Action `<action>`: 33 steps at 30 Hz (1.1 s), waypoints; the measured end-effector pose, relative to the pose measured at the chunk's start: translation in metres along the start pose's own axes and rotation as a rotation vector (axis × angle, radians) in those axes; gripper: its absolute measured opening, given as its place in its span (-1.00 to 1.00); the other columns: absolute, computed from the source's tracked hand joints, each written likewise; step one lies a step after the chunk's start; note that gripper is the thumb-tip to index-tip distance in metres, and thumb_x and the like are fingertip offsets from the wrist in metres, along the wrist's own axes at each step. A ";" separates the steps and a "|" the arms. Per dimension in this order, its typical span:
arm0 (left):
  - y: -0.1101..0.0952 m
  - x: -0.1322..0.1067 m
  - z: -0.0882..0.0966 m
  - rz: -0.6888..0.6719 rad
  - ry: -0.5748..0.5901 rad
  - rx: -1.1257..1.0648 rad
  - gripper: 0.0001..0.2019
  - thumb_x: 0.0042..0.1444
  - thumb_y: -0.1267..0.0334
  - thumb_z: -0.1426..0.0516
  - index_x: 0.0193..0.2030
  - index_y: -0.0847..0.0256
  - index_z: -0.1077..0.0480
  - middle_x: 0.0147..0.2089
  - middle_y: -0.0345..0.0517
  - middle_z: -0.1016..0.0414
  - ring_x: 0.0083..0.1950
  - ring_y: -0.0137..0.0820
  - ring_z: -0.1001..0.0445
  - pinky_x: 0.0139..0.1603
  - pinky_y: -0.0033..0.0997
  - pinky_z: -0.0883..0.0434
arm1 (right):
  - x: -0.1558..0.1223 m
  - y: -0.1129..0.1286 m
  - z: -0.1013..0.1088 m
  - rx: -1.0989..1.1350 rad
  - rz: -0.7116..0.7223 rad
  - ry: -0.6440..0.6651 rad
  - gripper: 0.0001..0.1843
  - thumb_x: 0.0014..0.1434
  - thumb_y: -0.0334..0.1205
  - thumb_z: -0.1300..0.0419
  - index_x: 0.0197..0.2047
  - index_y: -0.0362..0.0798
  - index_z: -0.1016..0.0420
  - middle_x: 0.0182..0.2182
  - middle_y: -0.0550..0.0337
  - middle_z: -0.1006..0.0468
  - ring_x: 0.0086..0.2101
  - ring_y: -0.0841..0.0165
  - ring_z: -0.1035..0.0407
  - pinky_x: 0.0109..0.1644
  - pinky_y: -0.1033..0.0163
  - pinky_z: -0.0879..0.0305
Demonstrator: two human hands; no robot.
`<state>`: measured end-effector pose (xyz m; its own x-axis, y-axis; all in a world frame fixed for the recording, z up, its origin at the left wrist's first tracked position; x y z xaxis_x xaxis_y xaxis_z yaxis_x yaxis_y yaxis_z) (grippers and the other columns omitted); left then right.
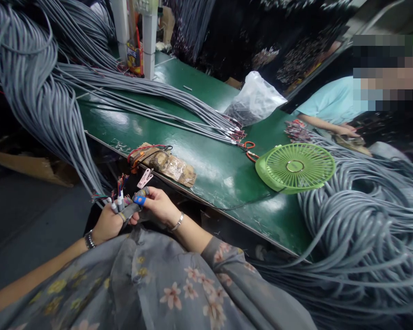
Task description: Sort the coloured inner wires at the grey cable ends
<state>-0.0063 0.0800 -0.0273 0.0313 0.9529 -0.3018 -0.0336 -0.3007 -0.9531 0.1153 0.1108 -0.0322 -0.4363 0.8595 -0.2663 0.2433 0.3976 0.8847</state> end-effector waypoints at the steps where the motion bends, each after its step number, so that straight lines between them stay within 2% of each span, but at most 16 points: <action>1: -0.002 -0.001 0.000 -0.002 -0.003 0.009 -0.59 -0.29 -0.04 -0.45 -0.69 0.14 -0.38 -0.67 -0.17 -0.51 -0.64 -0.40 -0.45 -0.51 -0.41 -0.46 | 0.000 0.001 0.000 -0.004 0.006 -0.012 -0.40 -0.35 0.13 -0.64 -0.43 -0.07 -0.49 -0.54 0.34 -0.48 -0.52 0.50 -0.26 -0.38 0.31 -0.20; 8: 0.003 -0.001 0.005 0.006 -0.072 -0.043 -0.64 -0.27 -0.05 -0.43 -0.63 0.15 -0.45 -0.65 -0.16 -0.54 -0.62 -0.38 -0.47 -0.52 -0.42 -0.47 | -0.002 -0.008 0.007 0.016 0.015 -0.127 -0.48 -0.20 0.11 -0.58 -0.48 -0.04 -0.43 -0.61 0.38 -0.38 -0.57 0.51 -0.17 -0.43 0.30 -0.15; 12: 0.002 0.000 0.005 0.005 -0.054 0.004 -0.61 -0.28 -0.06 -0.43 -0.68 0.12 -0.39 -0.67 -0.18 -0.52 -0.63 -0.38 -0.46 -0.51 -0.41 -0.47 | -0.001 -0.003 0.000 0.027 0.021 -0.066 -0.43 -0.24 0.18 -0.60 -0.43 -0.04 -0.45 -0.57 0.34 -0.44 -0.56 0.49 -0.23 -0.43 0.30 -0.18; 16: -0.006 -0.003 0.002 0.001 -0.037 0.038 -0.56 -0.29 -0.08 -0.43 -0.72 0.10 -0.31 -0.70 -0.21 -0.47 -0.64 -0.38 -0.45 -0.52 -0.39 -0.46 | -0.002 0.004 -0.004 -0.043 0.034 -0.034 -0.43 -0.25 0.14 -0.62 -0.43 -0.04 -0.45 -0.56 0.35 -0.43 -0.53 0.49 -0.22 -0.39 0.30 -0.18; 21: 0.001 -0.005 0.007 0.019 -0.101 -0.044 -0.64 -0.29 -0.02 -0.46 -0.59 0.15 -0.46 -0.66 -0.19 -0.53 -0.61 -0.37 -0.47 -0.53 -0.41 -0.44 | -0.004 -0.001 0.001 -0.086 0.042 -0.120 -0.49 -0.14 0.13 -0.57 -0.45 -0.03 -0.44 -0.59 0.35 -0.39 -0.54 0.47 -0.20 -0.40 0.28 -0.18; 26: 0.011 -0.003 0.011 0.047 -0.126 -0.102 -0.64 -0.34 0.02 -0.49 -0.52 0.18 -0.52 -0.62 -0.18 -0.56 -0.59 -0.36 -0.50 -0.49 -0.38 -0.51 | -0.001 -0.005 0.014 0.059 0.066 -0.215 -0.50 -0.12 0.14 -0.55 -0.46 0.00 -0.40 -0.61 0.40 -0.36 -0.57 0.49 -0.15 -0.45 0.31 -0.22; 29: 0.005 -0.004 0.011 0.041 -0.134 -0.181 -0.61 -0.37 0.02 -0.51 -0.51 0.19 -0.52 -0.63 -0.22 -0.53 -0.61 -0.41 -0.45 -0.53 -0.41 -0.48 | 0.001 -0.005 0.025 0.186 0.033 -0.250 -0.48 -0.05 0.19 -0.51 -0.43 0.00 -0.39 -0.58 0.38 -0.39 -0.58 0.51 -0.14 -0.47 0.33 -0.25; 33: -0.012 -0.005 0.007 -0.008 -0.094 -0.234 -0.60 -0.34 0.00 -0.52 -0.54 0.23 -0.52 -0.67 -0.24 -0.46 -0.64 -0.47 -0.37 -0.59 -0.46 -0.40 | 0.005 -0.001 0.028 0.219 -0.039 -0.184 -0.45 0.11 0.32 -0.39 -0.35 -0.04 -0.46 -0.49 0.28 -0.49 -0.54 0.51 -0.23 -0.45 0.36 -0.29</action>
<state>-0.0130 0.0790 -0.0141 -0.0627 0.9514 -0.3015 0.1983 -0.2842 -0.9380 0.1371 0.1242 -0.0456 -0.2891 0.8780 -0.3816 0.4192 0.4744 0.7741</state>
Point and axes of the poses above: each hand's wrist, its own x-axis towards the middle knuckle, its own z-axis out of the back of the hand, y = z × x, the point moved 9 cm from there along x, towards the middle knuckle
